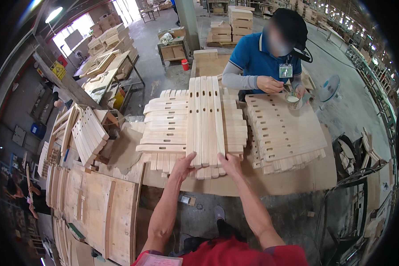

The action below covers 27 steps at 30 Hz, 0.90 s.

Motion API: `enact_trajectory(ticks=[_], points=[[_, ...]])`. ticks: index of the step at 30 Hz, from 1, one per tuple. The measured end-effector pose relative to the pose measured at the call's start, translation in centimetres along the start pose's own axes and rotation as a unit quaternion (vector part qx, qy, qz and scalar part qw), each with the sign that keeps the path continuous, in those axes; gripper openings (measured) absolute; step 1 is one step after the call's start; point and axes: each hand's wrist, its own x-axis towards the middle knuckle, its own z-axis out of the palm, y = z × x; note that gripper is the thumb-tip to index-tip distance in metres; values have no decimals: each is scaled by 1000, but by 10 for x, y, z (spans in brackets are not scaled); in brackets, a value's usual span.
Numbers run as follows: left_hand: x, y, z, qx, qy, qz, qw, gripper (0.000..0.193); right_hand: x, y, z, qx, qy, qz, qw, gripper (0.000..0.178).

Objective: The person assembles wooden furniture frames by aligning slats and dowels on a workbench and tapping them into place with a rubber mallet. The person repeatedly picks up components, positions them, and secures them before stacking completed frames.

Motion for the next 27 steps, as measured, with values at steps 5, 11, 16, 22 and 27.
enact_trajectory(ticks=[5,11,16,22,27], points=[[-3,-9,-1,-14,-11,-29,999,48,0,3,13,211,-69,51,974,56],[-107,-76,-18,-50,-40,-120,991,52,-82,57,4,350,-233,115,900,61],[-104,-88,-14,-26,-18,-62,998,58,-75,54,17,377,-239,128,886,71],[-184,-122,-62,-123,46,-4,991,58,-122,33,67,285,-261,151,910,74],[-312,-154,-124,-141,160,104,971,66,-201,-41,142,277,-442,46,852,80]])
